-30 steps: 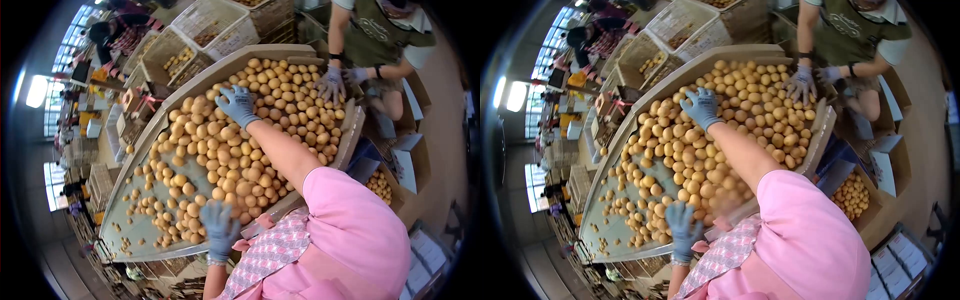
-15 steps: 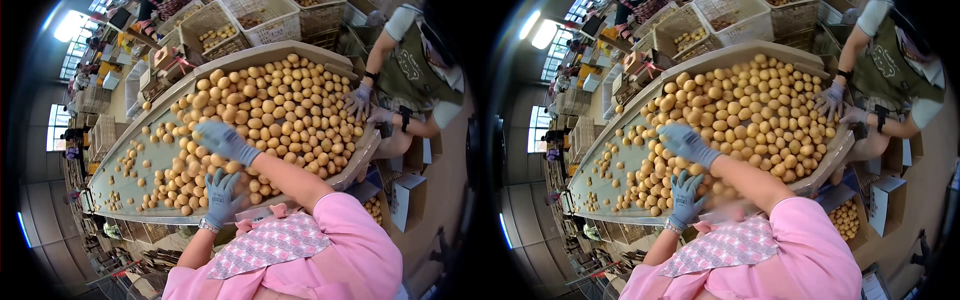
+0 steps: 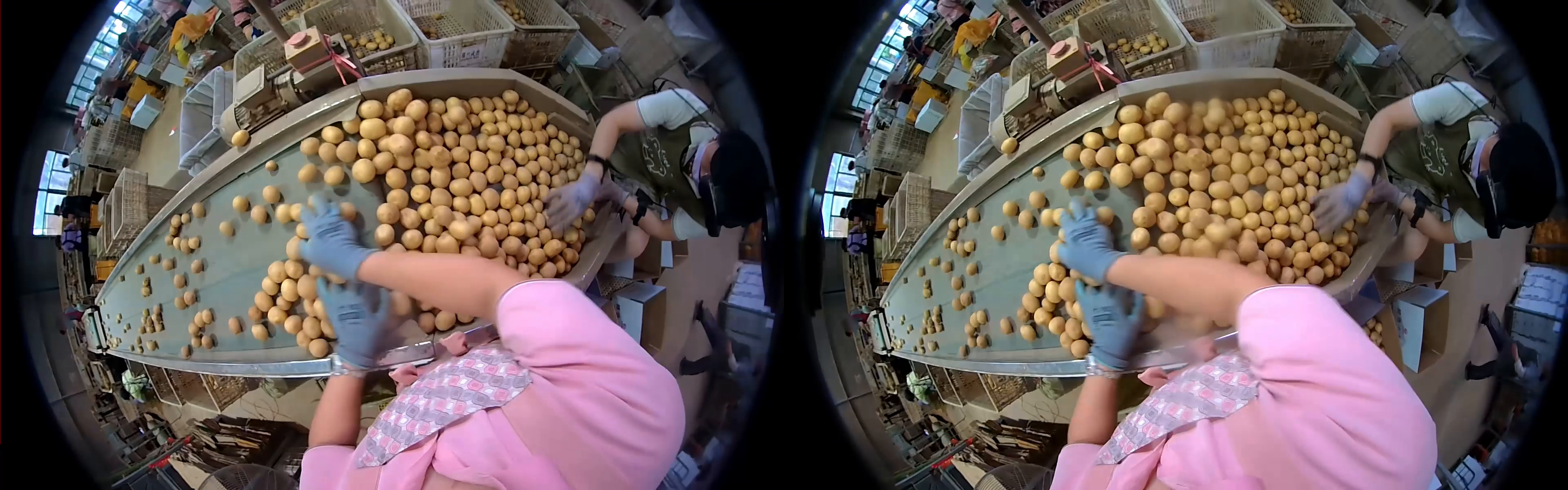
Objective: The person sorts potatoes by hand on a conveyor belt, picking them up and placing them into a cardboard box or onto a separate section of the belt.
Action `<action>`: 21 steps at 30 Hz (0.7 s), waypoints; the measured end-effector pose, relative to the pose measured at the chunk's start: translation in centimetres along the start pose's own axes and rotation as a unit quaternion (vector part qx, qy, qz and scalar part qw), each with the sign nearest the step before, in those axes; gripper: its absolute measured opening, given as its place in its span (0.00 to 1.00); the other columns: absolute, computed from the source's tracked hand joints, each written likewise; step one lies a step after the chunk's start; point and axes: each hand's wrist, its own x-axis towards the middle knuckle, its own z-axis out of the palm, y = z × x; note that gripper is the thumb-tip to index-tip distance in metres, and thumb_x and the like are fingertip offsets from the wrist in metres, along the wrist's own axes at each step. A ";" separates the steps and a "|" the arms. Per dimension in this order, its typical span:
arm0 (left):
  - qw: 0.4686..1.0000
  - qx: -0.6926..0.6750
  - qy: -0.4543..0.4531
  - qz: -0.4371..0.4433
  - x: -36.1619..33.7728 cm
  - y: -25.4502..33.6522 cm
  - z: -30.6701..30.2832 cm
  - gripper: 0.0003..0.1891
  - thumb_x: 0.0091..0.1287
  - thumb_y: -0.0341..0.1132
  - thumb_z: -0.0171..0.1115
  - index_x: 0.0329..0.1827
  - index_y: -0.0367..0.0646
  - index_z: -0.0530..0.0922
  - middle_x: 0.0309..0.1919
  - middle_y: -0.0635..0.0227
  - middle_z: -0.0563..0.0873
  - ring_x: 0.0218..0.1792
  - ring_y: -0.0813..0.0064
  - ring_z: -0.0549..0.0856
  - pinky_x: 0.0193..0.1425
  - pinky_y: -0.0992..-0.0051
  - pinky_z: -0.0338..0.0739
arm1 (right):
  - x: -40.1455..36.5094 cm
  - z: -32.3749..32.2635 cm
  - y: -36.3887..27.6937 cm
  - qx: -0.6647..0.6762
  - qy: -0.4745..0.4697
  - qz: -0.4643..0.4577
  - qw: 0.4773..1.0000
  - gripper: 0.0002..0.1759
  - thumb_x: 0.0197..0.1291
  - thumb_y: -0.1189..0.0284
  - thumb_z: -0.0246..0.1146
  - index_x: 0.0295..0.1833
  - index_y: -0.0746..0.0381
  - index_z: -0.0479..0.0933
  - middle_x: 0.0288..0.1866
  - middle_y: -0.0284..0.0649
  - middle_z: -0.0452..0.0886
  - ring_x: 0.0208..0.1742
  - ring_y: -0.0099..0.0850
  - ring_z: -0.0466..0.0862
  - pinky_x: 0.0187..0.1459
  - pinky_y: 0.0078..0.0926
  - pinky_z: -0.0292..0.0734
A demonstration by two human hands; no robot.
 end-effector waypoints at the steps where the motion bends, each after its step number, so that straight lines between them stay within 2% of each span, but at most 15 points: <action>1: 1.000 0.015 0.007 -0.019 -0.1 -2.8 -0.1 0.24 0.67 0.49 0.68 0.62 0.46 0.85 0.60 0.54 0.86 0.63 0.44 0.81 0.77 0.39 0.64 | 1.3 3.7 -1.1 0.010 0.005 -0.022 1.000 0.30 0.64 0.59 0.64 0.70 0.57 0.76 0.76 0.56 0.69 0.72 0.60 0.71 0.70 0.56 0.73; 3: 0.997 0.044 0.016 -0.057 -0.7 -9.5 0.2 0.22 0.68 0.46 0.70 0.60 0.44 0.86 0.59 0.51 0.86 0.59 0.45 0.83 0.72 0.46 0.71 | 2.8 9.8 -3.2 0.040 -0.007 -0.078 0.996 0.32 0.66 0.59 0.64 0.74 0.58 0.74 0.77 0.56 0.71 0.77 0.60 0.70 0.73 0.58 0.72; 5: 0.989 0.097 -0.018 -0.113 -1.7 -22.4 0.8 0.21 0.68 0.45 0.70 0.59 0.43 0.87 0.58 0.49 0.87 0.57 0.45 0.85 0.67 0.46 0.75 | 3.7 12.6 -5.5 0.077 -0.033 -0.145 0.986 0.33 0.67 0.62 0.63 0.77 0.58 0.74 0.79 0.55 0.73 0.79 0.59 0.71 0.73 0.55 0.73; 7: 0.947 0.187 -0.109 -0.236 -3.9 -38.3 0.0 0.20 0.67 0.45 0.71 0.57 0.42 0.87 0.57 0.46 0.88 0.56 0.44 0.87 0.62 0.47 0.79 | 1.1 7.5 -8.2 0.193 -0.112 -0.242 0.944 0.31 0.68 0.64 0.64 0.76 0.57 0.75 0.75 0.53 0.78 0.75 0.54 0.77 0.71 0.51 0.77; 8: 0.933 0.244 -0.024 -0.262 -3.5 -37.8 -4.2 0.21 0.67 0.45 0.70 0.58 0.41 0.87 0.57 0.45 0.88 0.55 0.43 0.87 0.60 0.46 0.81 | -0.4 4.1 -7.9 0.244 -0.144 -0.284 0.916 0.30 0.68 0.65 0.65 0.75 0.57 0.76 0.72 0.53 0.80 0.73 0.52 0.80 0.70 0.49 0.78; 9: 0.910 0.288 0.062 -0.292 -3.0 -36.9 -8.8 0.22 0.68 0.46 0.70 0.58 0.41 0.86 0.57 0.43 0.88 0.55 0.42 0.87 0.57 0.45 0.82 | -2.4 2.4 -6.4 0.190 -0.142 -0.318 0.918 0.29 0.67 0.67 0.66 0.74 0.56 0.77 0.69 0.50 0.83 0.67 0.49 0.84 0.66 0.47 0.81; 10: 0.837 0.305 -0.050 -0.452 -2.5 -35.3 -11.7 0.27 0.77 0.53 0.59 0.67 0.43 0.85 0.67 0.47 0.86 0.69 0.38 0.80 0.67 0.43 0.77 | -4.8 0.4 -4.6 0.137 -0.142 -0.350 0.916 0.28 0.66 0.69 0.67 0.73 0.55 0.78 0.65 0.47 0.86 0.61 0.46 0.88 0.62 0.44 0.84; 11: 0.813 0.335 0.062 -0.472 -4.5 -38.4 -11.0 0.31 0.77 0.52 0.61 0.77 0.44 0.78 0.78 0.44 0.77 0.78 0.33 0.71 0.80 0.43 0.69 | -6.7 -3.2 -2.5 0.120 -0.109 -0.359 0.919 0.24 0.67 0.70 0.66 0.68 0.56 0.80 0.57 0.44 0.88 0.53 0.46 0.90 0.54 0.43 0.86; 12: 0.827 0.340 0.064 -0.443 -3.8 -36.4 -11.6 0.32 0.77 0.50 0.62 0.79 0.44 0.76 0.80 0.44 0.74 0.80 0.33 0.68 0.82 0.43 0.65 | -8.7 -6.7 -0.3 0.105 -0.073 -0.367 0.921 0.19 0.67 0.71 0.65 0.63 0.57 0.82 0.49 0.42 0.89 0.45 0.45 0.91 0.47 0.42 0.88; 15: 0.914 0.289 0.119 -0.260 -3.8 -24.5 -10.6 0.33 0.76 0.45 0.66 0.81 0.42 0.74 0.83 0.45 0.69 0.83 0.34 0.64 0.87 0.44 0.58 | -15.0 -13.7 11.5 0.154 -0.141 -0.162 0.965 0.19 0.70 0.76 0.65 0.64 0.56 0.86 0.51 0.39 0.92 0.50 0.38 0.93 0.47 0.35 0.89; 16: 0.951 0.213 0.177 -0.134 -5.3 -22.4 -7.8 0.31 0.75 0.42 0.68 0.79 0.40 0.75 0.83 0.45 0.70 0.82 0.34 0.66 0.87 0.44 0.57 | -16.9 -20.2 10.8 0.054 -0.038 -0.210 0.975 0.18 0.71 0.75 0.65 0.64 0.56 0.87 0.53 0.42 0.92 0.51 0.39 0.93 0.49 0.35 0.89; 17: 0.984 0.059 0.117 -0.124 -5.8 -19.0 -5.4 0.30 0.74 0.42 0.69 0.76 0.38 0.77 0.83 0.45 0.70 0.82 0.35 0.65 0.87 0.43 0.56 | -19.0 -22.7 13.1 -0.019 -0.002 -0.192 0.981 0.18 0.71 0.74 0.66 0.64 0.56 0.87 0.56 0.42 0.92 0.53 0.41 0.93 0.51 0.37 0.88; 18: 0.986 -0.001 0.096 -0.137 -5.7 -13.4 -3.0 0.29 0.72 0.41 0.70 0.74 0.39 0.78 0.82 0.45 0.71 0.82 0.35 0.66 0.87 0.44 0.57 | -21.9 -24.9 15.0 -0.074 0.004 -0.146 0.987 0.18 0.70 0.72 0.67 0.63 0.57 0.87 0.57 0.43 0.92 0.56 0.43 0.92 0.56 0.39 0.87; 19: 0.997 -0.027 0.031 -0.070 -5.4 -7.9 -2.1 0.33 0.69 0.42 0.72 0.77 0.41 0.77 0.82 0.45 0.71 0.82 0.36 0.66 0.87 0.48 0.58 | -23.9 -27.0 13.8 -0.091 0.012 -0.072 0.993 0.19 0.69 0.72 0.67 0.64 0.59 0.87 0.59 0.43 0.91 0.58 0.43 0.91 0.61 0.40 0.86; 21: 0.997 -0.038 -0.054 0.031 -4.3 -2.3 -1.3 0.36 0.67 0.42 0.72 0.79 0.44 0.76 0.80 0.46 0.73 0.82 0.37 0.67 0.87 0.51 0.60 | -28.5 -26.0 17.7 -0.129 0.019 -0.040 0.991 0.19 0.69 0.73 0.68 0.64 0.61 0.87 0.59 0.44 0.91 0.58 0.44 0.90 0.61 0.40 0.85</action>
